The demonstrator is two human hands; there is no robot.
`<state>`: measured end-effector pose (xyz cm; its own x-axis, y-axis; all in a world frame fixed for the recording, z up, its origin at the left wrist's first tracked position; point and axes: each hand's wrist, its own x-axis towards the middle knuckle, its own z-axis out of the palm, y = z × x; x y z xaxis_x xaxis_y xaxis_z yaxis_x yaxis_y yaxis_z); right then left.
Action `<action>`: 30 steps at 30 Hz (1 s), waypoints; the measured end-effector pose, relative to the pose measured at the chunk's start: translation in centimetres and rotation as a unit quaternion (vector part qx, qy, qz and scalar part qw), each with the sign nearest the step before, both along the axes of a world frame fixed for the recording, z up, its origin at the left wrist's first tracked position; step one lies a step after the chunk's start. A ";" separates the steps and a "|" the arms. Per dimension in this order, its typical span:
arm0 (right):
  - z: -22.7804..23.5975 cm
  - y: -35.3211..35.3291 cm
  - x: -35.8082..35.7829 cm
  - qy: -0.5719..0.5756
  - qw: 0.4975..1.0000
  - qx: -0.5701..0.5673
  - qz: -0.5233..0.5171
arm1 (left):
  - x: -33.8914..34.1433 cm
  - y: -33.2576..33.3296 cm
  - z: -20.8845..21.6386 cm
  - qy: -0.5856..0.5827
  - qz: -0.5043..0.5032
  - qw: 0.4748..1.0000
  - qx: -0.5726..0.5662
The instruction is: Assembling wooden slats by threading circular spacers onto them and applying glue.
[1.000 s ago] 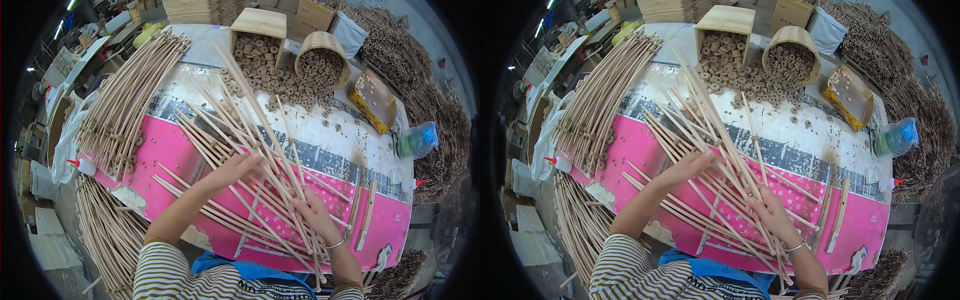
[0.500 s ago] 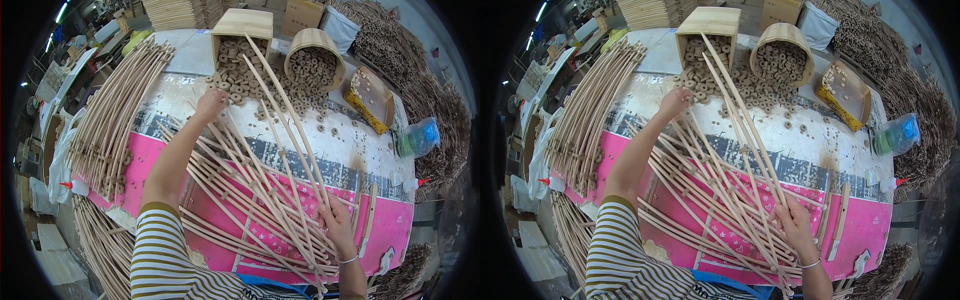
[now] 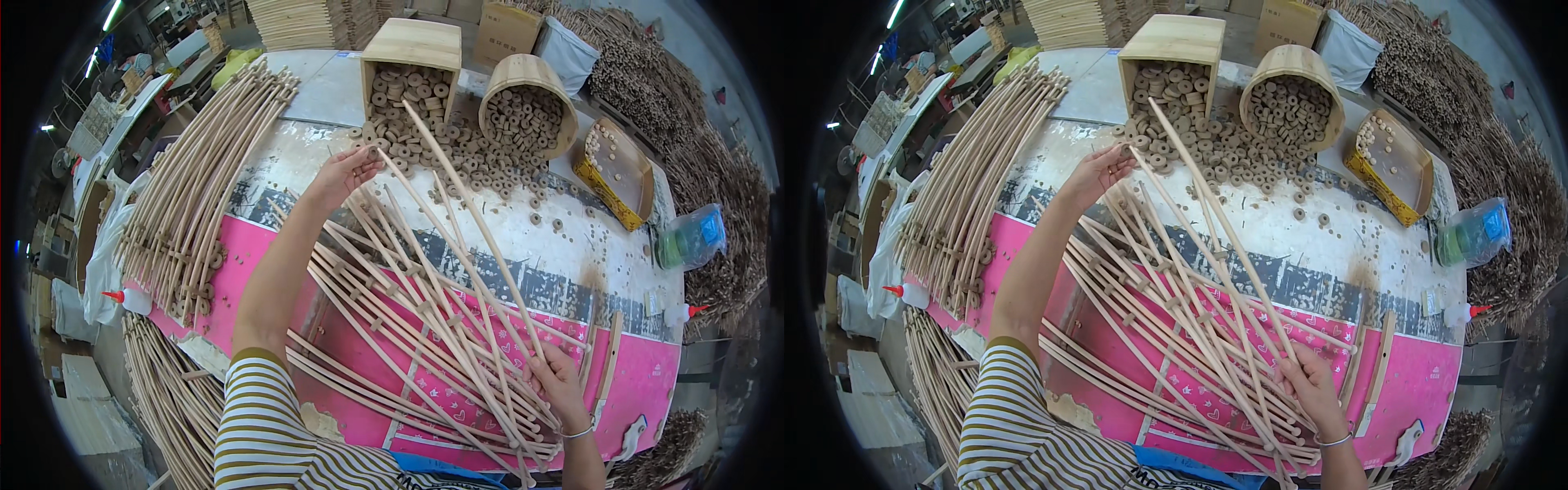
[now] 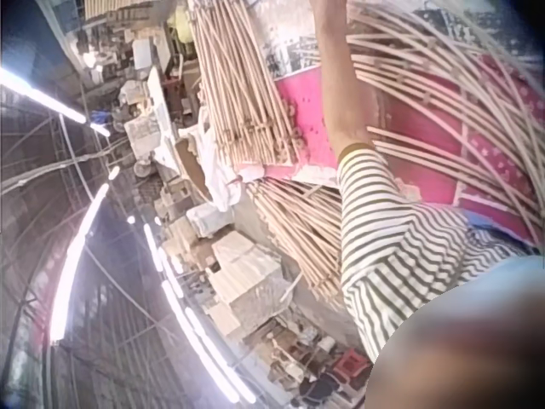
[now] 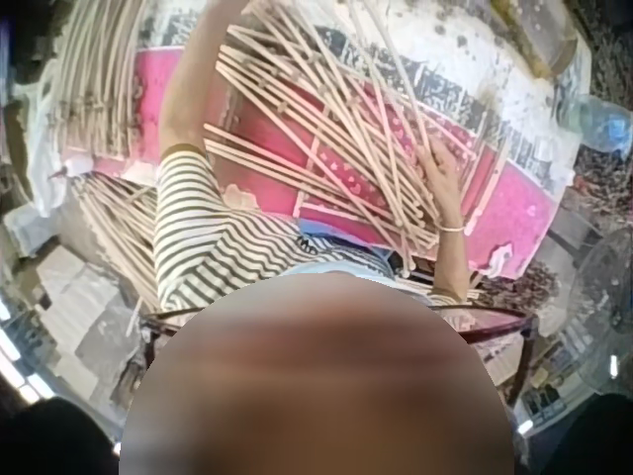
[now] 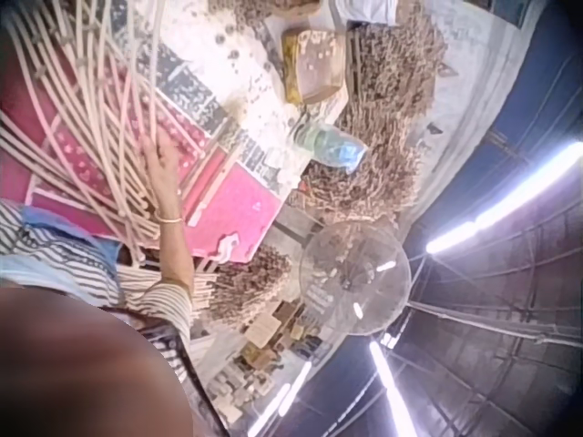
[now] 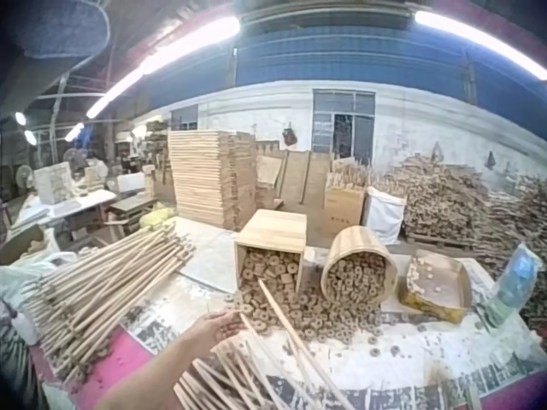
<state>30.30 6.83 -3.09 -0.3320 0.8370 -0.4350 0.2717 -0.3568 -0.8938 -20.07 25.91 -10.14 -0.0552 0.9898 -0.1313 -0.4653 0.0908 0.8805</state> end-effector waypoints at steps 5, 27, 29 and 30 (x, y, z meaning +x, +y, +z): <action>-0.5 -0.4 -0.6 0.008 1.000 0.011 0.018 | -0.5 -1.2 0.1 -0.020 -0.003 1.000 0.000; 0.4 2.4 -5.8 -0.020 0.995 0.080 0.050 | 7.1 -6.5 5.1 0.243 -0.091 0.959 -0.115; -0.5 3.3 -8.6 -0.013 0.986 0.157 0.060 | 10.8 -10.0 6.3 0.189 -0.162 0.964 -0.090; 0.3 3.8 -9.3 0.013 0.992 0.109 0.061 | 11.3 -10.6 6.0 0.127 -0.186 0.973 -0.060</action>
<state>20.98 10.60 -2.83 -0.4452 0.8635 -0.2372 0.2757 -0.1199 -0.9537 -8.74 15.34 -4.14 0.2576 0.9259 -0.2762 -0.1499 0.3206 0.9353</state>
